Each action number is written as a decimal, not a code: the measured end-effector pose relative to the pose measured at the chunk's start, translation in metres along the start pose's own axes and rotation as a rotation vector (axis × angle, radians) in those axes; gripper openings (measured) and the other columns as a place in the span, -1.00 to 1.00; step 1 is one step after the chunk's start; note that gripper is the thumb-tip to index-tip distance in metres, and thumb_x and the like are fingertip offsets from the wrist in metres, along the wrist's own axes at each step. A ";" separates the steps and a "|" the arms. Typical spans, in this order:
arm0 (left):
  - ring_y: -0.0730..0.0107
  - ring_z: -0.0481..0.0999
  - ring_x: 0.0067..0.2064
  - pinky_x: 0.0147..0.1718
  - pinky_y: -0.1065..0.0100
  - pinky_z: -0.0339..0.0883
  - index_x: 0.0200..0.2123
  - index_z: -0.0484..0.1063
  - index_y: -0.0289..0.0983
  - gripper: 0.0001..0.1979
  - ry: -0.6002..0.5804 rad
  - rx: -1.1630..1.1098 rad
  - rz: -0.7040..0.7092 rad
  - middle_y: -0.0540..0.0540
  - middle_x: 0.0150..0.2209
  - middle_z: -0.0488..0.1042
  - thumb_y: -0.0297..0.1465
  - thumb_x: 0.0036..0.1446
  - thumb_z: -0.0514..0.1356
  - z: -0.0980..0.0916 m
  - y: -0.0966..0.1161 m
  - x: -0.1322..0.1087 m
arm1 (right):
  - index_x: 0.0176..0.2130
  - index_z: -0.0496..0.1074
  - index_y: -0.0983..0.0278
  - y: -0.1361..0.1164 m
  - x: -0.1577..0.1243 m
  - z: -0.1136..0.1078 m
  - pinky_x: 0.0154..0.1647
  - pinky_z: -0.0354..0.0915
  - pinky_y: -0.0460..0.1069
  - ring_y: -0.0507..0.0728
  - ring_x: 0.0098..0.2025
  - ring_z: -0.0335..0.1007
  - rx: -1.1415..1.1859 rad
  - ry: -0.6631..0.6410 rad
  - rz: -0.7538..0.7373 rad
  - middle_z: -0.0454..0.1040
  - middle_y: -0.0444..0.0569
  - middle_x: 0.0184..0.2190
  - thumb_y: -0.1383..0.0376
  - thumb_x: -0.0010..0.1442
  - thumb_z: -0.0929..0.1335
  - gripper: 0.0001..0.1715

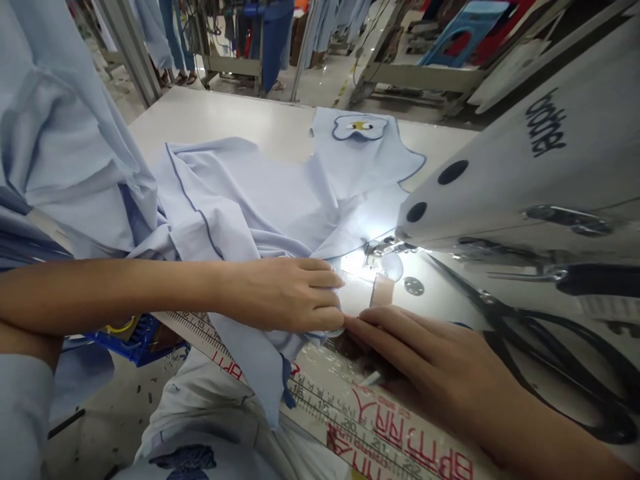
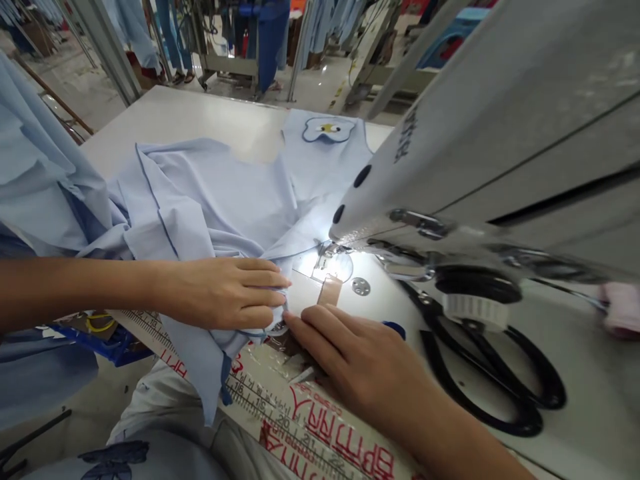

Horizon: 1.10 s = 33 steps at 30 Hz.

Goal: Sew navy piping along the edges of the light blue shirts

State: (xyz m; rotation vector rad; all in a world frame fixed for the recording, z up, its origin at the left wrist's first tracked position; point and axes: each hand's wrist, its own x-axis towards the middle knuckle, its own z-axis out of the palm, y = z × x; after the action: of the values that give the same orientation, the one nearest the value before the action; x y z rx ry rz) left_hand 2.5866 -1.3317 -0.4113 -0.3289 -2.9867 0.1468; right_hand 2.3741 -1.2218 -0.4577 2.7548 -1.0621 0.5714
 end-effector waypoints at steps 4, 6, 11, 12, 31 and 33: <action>0.37 0.43 -0.09 0.02 0.28 0.26 -0.23 0.41 -0.32 -0.69 -0.034 0.027 -0.019 -0.10 -0.17 0.50 -0.56 0.28 -0.13 -0.003 -0.003 0.004 | -0.04 0.26 0.38 -0.004 0.005 -0.002 -0.50 0.27 -0.06 0.09 -0.36 0.31 -0.001 0.034 0.036 0.39 0.06 -0.28 0.53 0.10 0.15 -0.59; 0.35 0.43 -0.08 -0.01 0.28 0.28 -0.19 0.40 -0.33 -0.68 -0.065 0.026 -0.009 -0.11 -0.14 0.49 -0.56 0.29 -0.14 -0.003 -0.006 0.005 | -0.05 0.25 0.38 -0.005 0.007 -0.004 -0.53 0.27 -0.07 0.07 -0.43 0.30 -0.008 0.033 0.057 0.40 0.04 -0.33 0.52 0.09 0.15 -0.59; 0.34 0.39 -0.03 -0.04 0.32 0.30 -0.13 0.39 -0.33 -0.71 -0.082 0.038 0.043 -0.11 -0.03 0.44 -0.51 0.30 -0.11 0.000 -0.015 0.005 | -0.01 0.23 0.35 -0.003 0.005 -0.006 -0.52 0.29 -0.07 0.08 -0.42 0.33 -0.019 0.027 0.127 0.42 0.03 -0.32 0.52 -0.02 0.15 -0.46; 0.35 0.39 -0.04 -0.06 0.33 0.31 -0.12 0.39 -0.32 -0.72 -0.071 0.040 0.045 -0.11 -0.03 0.44 -0.51 0.30 -0.10 0.001 -0.016 0.005 | 0.00 0.22 0.34 -0.002 0.004 -0.006 -0.51 0.28 -0.07 0.07 -0.42 0.34 -0.037 0.035 0.135 0.42 0.03 -0.31 0.52 -0.04 0.15 -0.43; 0.37 0.42 -0.06 -0.04 0.33 0.34 -0.25 0.43 -0.27 -0.80 0.070 0.066 0.146 -0.08 -0.12 0.48 -0.47 0.26 0.00 0.008 -0.026 0.006 | 0.01 0.22 0.35 0.004 0.005 -0.002 -0.52 0.13 -0.05 0.06 -0.44 0.23 -0.119 0.019 0.124 0.37 -0.04 -0.38 0.49 0.17 0.08 -0.57; 0.38 0.41 -0.03 -0.03 0.33 0.33 -0.24 0.43 -0.26 -0.82 0.074 0.048 0.140 -0.07 -0.11 0.48 -0.47 0.26 0.02 0.009 -0.026 0.005 | 0.05 0.20 0.31 0.005 0.005 0.000 -0.54 0.10 -0.04 0.07 -0.45 0.22 -0.105 -0.008 0.121 0.36 -0.04 -0.37 0.49 0.16 0.08 -0.53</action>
State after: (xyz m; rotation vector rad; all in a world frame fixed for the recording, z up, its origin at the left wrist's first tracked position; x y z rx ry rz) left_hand 2.5748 -1.3563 -0.4170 -0.5265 -2.8810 0.2157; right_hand 2.3739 -1.2291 -0.4553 2.6187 -1.2302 0.5044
